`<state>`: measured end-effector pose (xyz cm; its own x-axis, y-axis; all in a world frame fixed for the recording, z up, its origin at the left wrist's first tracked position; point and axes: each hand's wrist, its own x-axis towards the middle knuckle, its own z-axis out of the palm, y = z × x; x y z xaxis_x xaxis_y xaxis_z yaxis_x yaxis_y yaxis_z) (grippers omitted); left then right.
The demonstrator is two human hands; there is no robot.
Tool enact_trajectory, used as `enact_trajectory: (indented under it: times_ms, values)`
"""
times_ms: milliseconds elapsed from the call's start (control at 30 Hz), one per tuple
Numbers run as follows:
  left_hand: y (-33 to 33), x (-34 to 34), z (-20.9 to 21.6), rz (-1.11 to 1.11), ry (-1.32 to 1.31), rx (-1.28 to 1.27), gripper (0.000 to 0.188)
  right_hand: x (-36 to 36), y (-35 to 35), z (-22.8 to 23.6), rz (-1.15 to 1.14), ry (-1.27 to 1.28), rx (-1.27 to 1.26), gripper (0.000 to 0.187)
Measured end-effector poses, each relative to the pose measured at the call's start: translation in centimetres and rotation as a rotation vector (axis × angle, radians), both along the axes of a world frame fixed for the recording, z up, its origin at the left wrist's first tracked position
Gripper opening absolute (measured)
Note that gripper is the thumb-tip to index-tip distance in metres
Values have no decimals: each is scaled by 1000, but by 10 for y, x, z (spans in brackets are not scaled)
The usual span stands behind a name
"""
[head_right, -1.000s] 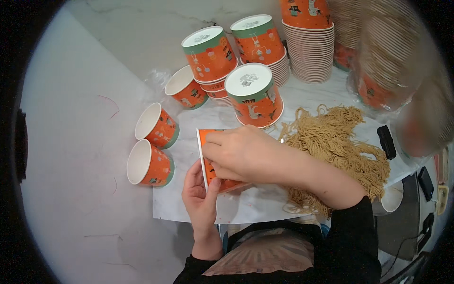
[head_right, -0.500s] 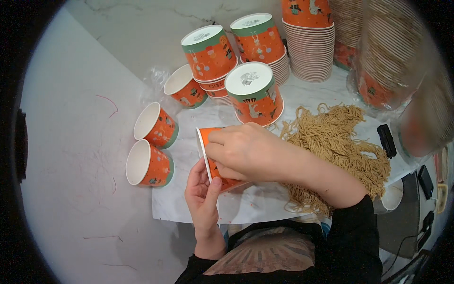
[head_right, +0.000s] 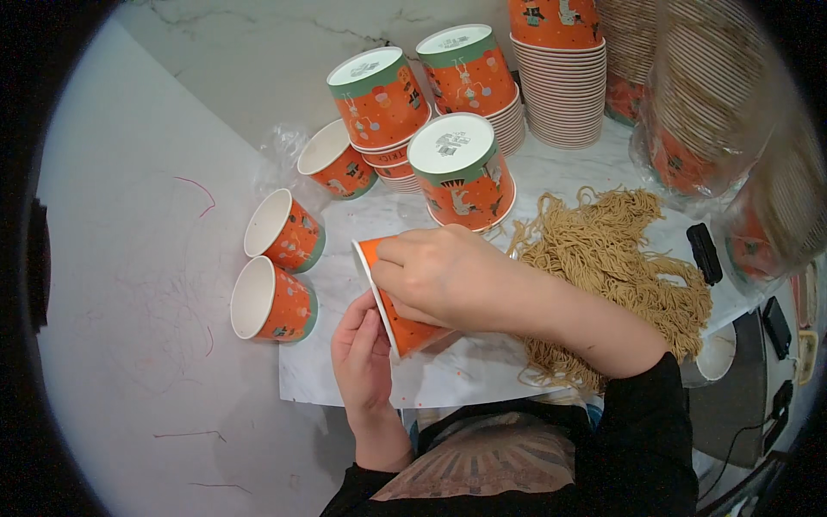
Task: Attaching thin strings or elastic handles to the rims of paper cups for packaging.
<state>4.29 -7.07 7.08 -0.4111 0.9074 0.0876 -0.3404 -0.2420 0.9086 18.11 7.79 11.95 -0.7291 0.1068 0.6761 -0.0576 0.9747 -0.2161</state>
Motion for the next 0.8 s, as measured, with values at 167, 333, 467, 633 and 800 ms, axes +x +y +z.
enact_trajectory:
  times_ms: [167, 333, 467, 633, 800]
  values:
    - [12, -4, -9, 37, -14, 27, 27, -3, -2, -3, -27, 7, 24, 18]
    - [19, -4, -13, 140, 115, 46, 19, -3, -3, -3, -50, -7, 37, 17]
    - [20, 2, -10, 226, 274, 25, 14, 0, -2, 0, -33, -29, 29, 15]
    - [18, 14, 0, 406, 591, -47, 8, 11, 8, 11, -25, -87, 42, 14]
    - [24, 16, 14, 743, 1216, 50, 3, 24, 13, 21, -130, -82, -22, 12]
